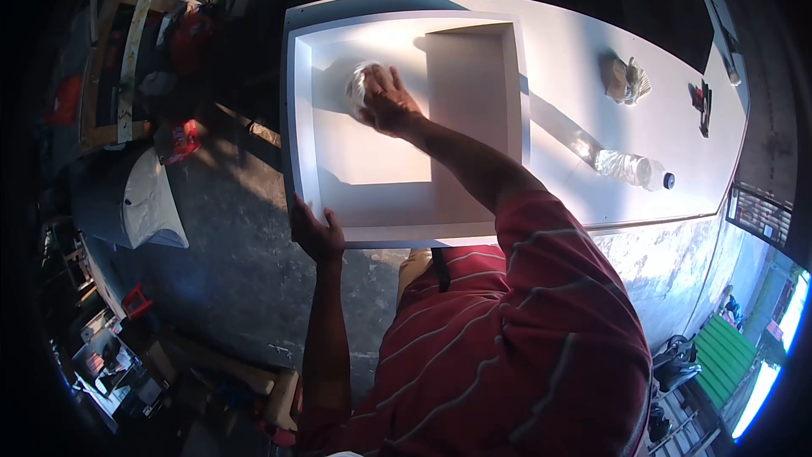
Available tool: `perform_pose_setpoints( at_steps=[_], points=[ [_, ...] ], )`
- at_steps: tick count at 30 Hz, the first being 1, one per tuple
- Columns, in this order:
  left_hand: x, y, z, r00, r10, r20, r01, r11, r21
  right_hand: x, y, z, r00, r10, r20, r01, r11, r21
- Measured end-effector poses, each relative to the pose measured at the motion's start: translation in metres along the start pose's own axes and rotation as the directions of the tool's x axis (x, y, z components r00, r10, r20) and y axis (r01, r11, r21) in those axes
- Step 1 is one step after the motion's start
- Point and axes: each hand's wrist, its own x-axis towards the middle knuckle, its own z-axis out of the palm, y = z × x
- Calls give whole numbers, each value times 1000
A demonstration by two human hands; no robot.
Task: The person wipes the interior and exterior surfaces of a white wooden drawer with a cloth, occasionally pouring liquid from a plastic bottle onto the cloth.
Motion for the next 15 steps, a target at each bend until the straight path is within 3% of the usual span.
perform_pose_setpoints(
  at_steps=[2,5,6,7,8,10,12,13,14,15],
  points=[
    [1,1,-1,1000,-29,-6,29,999,31,-10,54,-18,930,353,-98,-354,935,8],
    [2,1,-3,1000,-24,0,24,1000,-16,-56,120,-33,920,365,-141,-386,906,-173],
    [1,3,-2,999,-35,4,36,999,-17,-67,132,-40,844,521,128,-514,853,-88],
    [1,3,-2,999,-21,-24,21,1000,0,-76,140,-44,694,602,396,-643,765,-36],
    [0,2,-1,1000,-11,-23,10,1000,-9,-85,135,-32,688,612,389,-651,758,-41],
    [0,-2,2,1000,-15,12,15,1000,1,-107,98,13,659,751,49,-747,661,-72],
    [-1,-3,2,1000,-2,0,2,1000,21,-128,32,-24,776,617,-131,-529,749,398],
    [-1,-2,3,1000,1,-17,0,999,39,-142,-2,-21,913,398,-95,-357,888,289],
    [1,-3,5,1000,6,-13,-6,999,36,-150,-26,-14,987,156,-27,-148,971,188],
    [2,-5,6,1000,8,-24,-8,1000,24,-150,-34,-1,997,-60,-43,68,973,221]
  ],
)
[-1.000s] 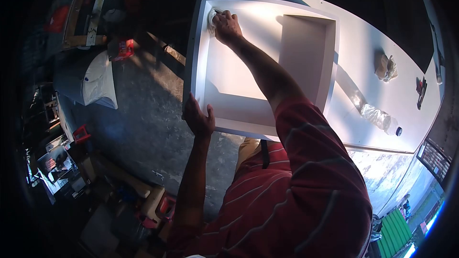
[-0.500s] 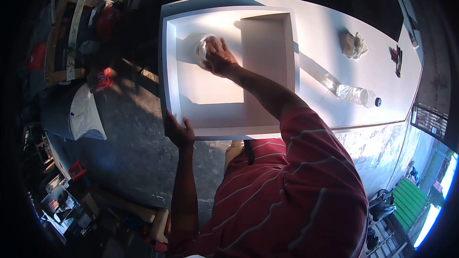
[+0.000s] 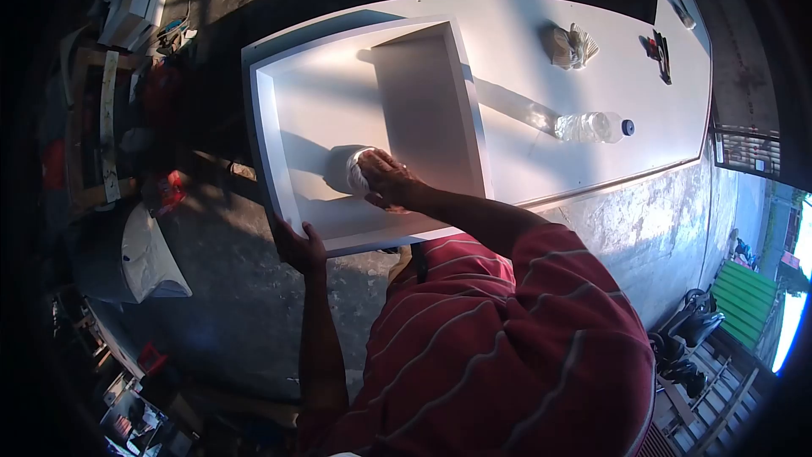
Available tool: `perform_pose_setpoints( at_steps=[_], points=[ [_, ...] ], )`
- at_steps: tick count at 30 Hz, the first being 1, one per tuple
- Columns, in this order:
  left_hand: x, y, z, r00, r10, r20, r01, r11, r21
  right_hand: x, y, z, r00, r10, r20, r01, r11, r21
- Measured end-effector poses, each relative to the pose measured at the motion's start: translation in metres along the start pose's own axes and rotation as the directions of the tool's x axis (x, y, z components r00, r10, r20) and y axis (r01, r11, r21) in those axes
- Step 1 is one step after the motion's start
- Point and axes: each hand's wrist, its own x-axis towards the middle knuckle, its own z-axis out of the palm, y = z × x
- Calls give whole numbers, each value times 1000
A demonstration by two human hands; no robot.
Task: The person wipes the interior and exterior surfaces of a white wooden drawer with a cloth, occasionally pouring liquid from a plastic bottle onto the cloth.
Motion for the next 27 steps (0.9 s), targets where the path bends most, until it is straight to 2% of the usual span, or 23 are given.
perform_pose_setpoints(
  at_steps=[1,3,5,7,8,9,10,11,12,13,15,17,19,20,21,23,24,25,26,27],
  points=[
    [-3,-1,1,1000,4,-5,-5,1000,-11,-3,-6,13,978,-208,25,207,977,50],
    [-2,7,-4,1000,-8,14,8,1000,-21,20,10,2,998,-57,-17,56,998,-38],
    [-3,6,-6,998,-49,38,50,998,-36,55,55,1,937,247,-249,-271,960,-70],
    [-5,3,-7,998,-44,36,44,999,-22,89,79,-37,845,481,-233,-508,859,-66],
    [-2,4,-4,999,-32,28,32,999,-28,89,77,-25,849,475,-231,-498,866,-51],
    [-2,4,-3,1000,-5,-18,4,1000,-13,87,70,-6,894,356,-271,-399,909,-122],
    [-2,1,-2,1000,-12,-3,11,999,-43,83,65,12,924,232,-303,-299,934,-196],
    [-1,-1,0,1000,-20,13,21,997,-75,69,37,10,979,105,-174,-111,993,-29],
    [-1,-3,0,1000,-15,18,17,997,-81,58,2,2,994,-34,103,53,982,-181],
    [0,-6,0,1000,-27,16,28,997,-65,42,-19,18,961,-253,112,263,961,-85],
    [1,-14,-2,999,-35,34,44,946,-323,28,-23,21,918,-378,124,331,899,286],
    [4,-25,-7,997,-64,42,75,933,-352,60,-2,27,969,-246,-13,245,969,-31],
    [3,-38,-16,994,-86,71,109,892,-438,107,27,11,987,33,-160,-37,999,-21],
    [4,-43,-19,980,-155,127,198,829,-523,131,40,15,965,78,-249,-99,992,-73],
    [0,-50,-20,978,-169,124,209,836,-508,147,44,20,933,116,-340,-165,979,-121],
    [-8,-65,-18,963,-199,181,268,767,-582,164,15,18,965,79,-249,-77,997,17],
    [-13,-69,-21,939,-225,262,344,680,-647,163,-9,28,978,-68,-198,62,998,-33],
    [-18,-72,-22,940,-238,243,341,680,-650,152,-31,44,964,-216,-158,227,972,57],
    [-27,-74,-21,916,-255,309,401,610,-684,128,-61,38,953,-287,92,287,958,20],
    [-38,-78,-19,886,-269,377,464,531,-709,104,-74,50,914,-396,87,390,917,86]
  ],
)
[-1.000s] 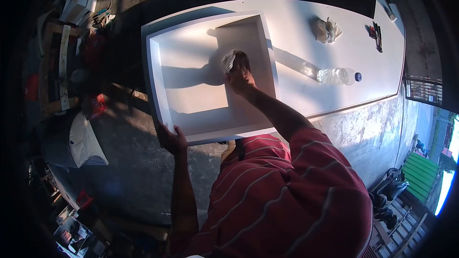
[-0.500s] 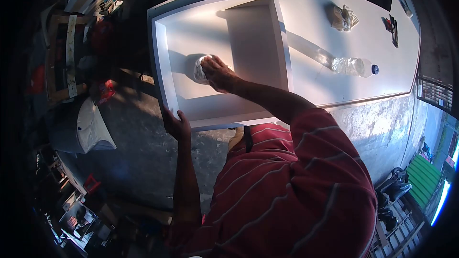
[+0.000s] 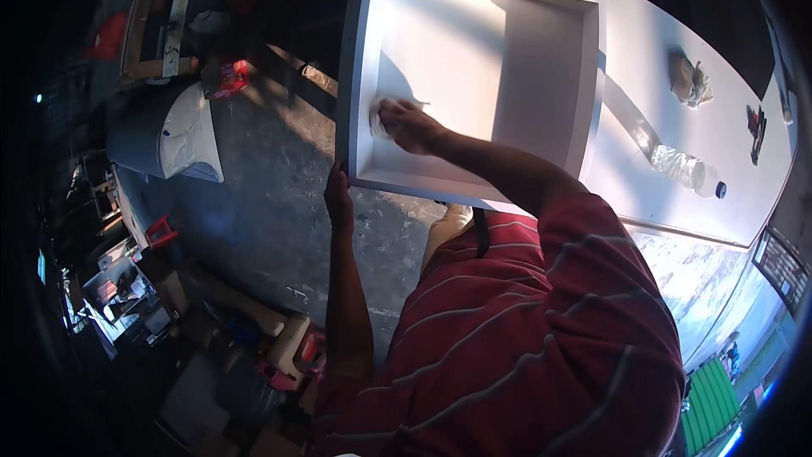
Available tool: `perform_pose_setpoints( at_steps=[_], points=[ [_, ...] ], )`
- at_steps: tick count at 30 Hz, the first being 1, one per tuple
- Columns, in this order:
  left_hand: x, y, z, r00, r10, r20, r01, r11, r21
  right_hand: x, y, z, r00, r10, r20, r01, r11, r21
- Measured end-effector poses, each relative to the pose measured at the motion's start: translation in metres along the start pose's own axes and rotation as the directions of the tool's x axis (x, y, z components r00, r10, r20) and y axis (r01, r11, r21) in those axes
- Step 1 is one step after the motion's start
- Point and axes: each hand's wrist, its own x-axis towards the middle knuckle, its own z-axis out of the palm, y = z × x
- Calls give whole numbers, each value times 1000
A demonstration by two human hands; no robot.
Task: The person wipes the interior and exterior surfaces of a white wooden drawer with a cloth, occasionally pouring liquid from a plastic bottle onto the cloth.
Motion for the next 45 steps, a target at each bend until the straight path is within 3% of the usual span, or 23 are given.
perform_pose_setpoints(
  at_steps=[1,2,4,6,8,13,16,17,18,20,22,24,26,29,30,32,34,36,38,40,42,44,45],
  points=[
    [-2,-17,-1,1000,18,15,-17,999,-49,-22,-11,22,997,-71,-41,81,941,330],
    [-6,-12,-2,1000,16,-17,-17,997,-70,-38,-16,32,965,-226,-131,259,896,361],
    [-19,7,-1,998,30,63,-37,992,117,-41,-35,-11,989,-150,17,125,876,466],
    [-22,-2,5,999,45,15,-45,999,3,-26,-50,-51,985,161,-67,-66,697,714],
    [-18,-16,12,999,43,-13,-44,998,-40,-2,-70,-62,952,10,-305,149,857,493],
    [-13,-27,26,976,188,-112,-201,972,-120,33,-26,-36,915,-384,-123,402,895,193],
    [-13,-32,32,941,277,-194,-307,940,-148,56,16,-59,999,30,-29,-31,999,-17],
    [-14,-26,34,927,276,-256,-326,928,-180,62,32,-62,973,167,-161,-159,985,61],
    [-16,-24,35,928,255,-273,-316,925,-212,67,35,-65,842,537,-52,-433,731,528],
    [-15,-21,30,944,241,-227,-284,943,-177,61,11,-56,885,452,-115,-417,877,238],
    [-14,-23,28,924,299,-238,-329,939,-97,43,-44,-39,779,626,1,-536,666,518],
    [-13,-22,23,935,298,-195,-319,943,-91,26,-118,-39,751,654,90,-631,670,392],
    [-7,-25,21,943,293,-160,-317,936,-154,8,-153,-27,943,324,-80,-303,931,204],
    [15,-10,0,949,295,112,-288,955,-75,38,-144,-35,505,862,47,-804,449,390],
    [30,-1,-9,927,271,258,-271,962,-39,36,-114,-24,443,897,-2,-818,405,409],
    [62,16,3,926,353,130,-339,933,-121,41,-65,-16,407,913,-24,-742,345,575],
    [76,27,24,909,417,-10,-411,892,-191,51,-62,-20,426,895,135,-230,-37,973],
    [90,27,50,866,500,-7,-490,847,-204,29,-60,0,460,819,343,-307,-216,927],
    [83,21,74,785,604,-136,-617,781,-95,16,-89,10,531,761,373,-494,-79,866],
    [76,25,67,847,529,-51,-530,848,-13,29,-89,-5,385,756,530,-413,-372,831],
    [73,29,59,843,538,-13,-538,842,-31,32,-49,-2,292,785,546,-322,-457,829],
    [76,31,54,836,549,12,-548,836,-40,71,-27,-35,506,812,291,-148,-251,957],
    [75,31,55,819,574,2,-573,819,28,87,-2,-45,496,841,215,-134,-171,976]
  ],
)
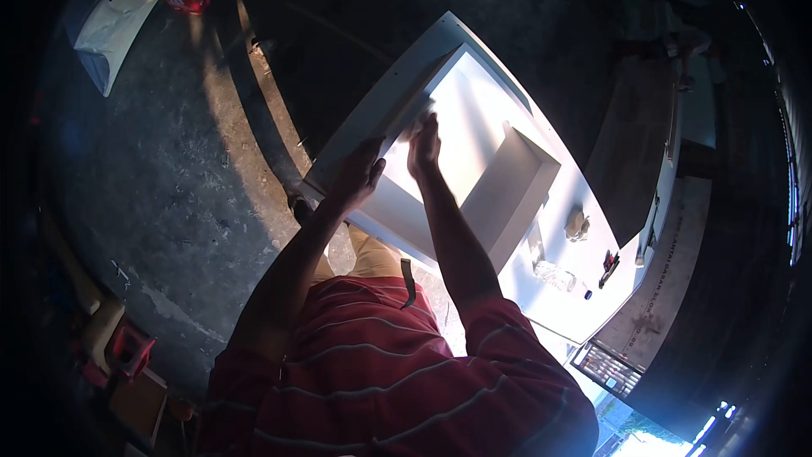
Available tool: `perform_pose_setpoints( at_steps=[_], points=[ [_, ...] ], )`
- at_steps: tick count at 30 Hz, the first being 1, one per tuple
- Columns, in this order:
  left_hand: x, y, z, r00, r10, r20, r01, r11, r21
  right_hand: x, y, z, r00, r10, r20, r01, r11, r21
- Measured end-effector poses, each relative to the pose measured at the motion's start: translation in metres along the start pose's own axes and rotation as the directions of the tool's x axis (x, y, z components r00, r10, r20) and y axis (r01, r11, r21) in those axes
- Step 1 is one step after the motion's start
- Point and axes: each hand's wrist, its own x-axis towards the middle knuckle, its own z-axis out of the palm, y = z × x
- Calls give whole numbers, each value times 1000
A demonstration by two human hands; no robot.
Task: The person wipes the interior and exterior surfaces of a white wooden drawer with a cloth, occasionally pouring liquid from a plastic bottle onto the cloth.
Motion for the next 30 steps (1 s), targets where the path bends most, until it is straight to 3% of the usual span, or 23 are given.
perform_pose_setpoints(
  at_steps=[2,3,4,5,9,12,15,16,18,20,21,27,29,30],
  points=[
    [0,5,-3,1000,-9,30,7,999,46,37,-20,3,996,-68,64,58,988,146],
    [0,9,-3,999,-12,41,10,998,58,40,-15,11,994,-34,-100,45,993,113],
    [1,12,-5,999,-11,43,8,997,71,30,-9,9,994,42,-97,-35,997,66],
    [2,14,-7,999,-7,42,4,996,87,11,-3,9,989,116,-90,-114,993,20],
    [-7,-6,-2,995,-43,95,41,999,25,-72,72,-3,985,147,85,-145,989,-30],
    [-2,-1,-7,985,-53,164,37,995,96,-28,54,1,988,148,51,-153,983,106],
    [4,20,-12,988,-40,148,22,993,119,83,8,-13,994,-107,26,97,963,252],
    [0,16,-13,930,-255,267,246,967,67,109,-20,-14,989,-150,-8,147,958,244],
    [-2,13,-12,950,-188,249,159,978,132,143,-43,-11,980,-191,-52,198,947,254],
    [-3,8,-11,969,-71,235,18,974,224,157,-36,-14,980,-87,-181,78,995,-55],
    [-2,8,-10,966,-65,251,6,973,231,149,-23,-9,952,-209,-222,151,956,-253],
    [-1,15,-13,964,-64,257,1,971,239,137,-11,-6,936,-257,-241,192,945,-264],
    [-3,15,-12,962,-63,267,-3,971,240,156,-34,-7,934,-257,-248,108,866,-488],
    [-2,12,-13,964,-60,259,-2,972,235,157,-34,-3,929,-254,-268,86,854,-513]
  ],
)
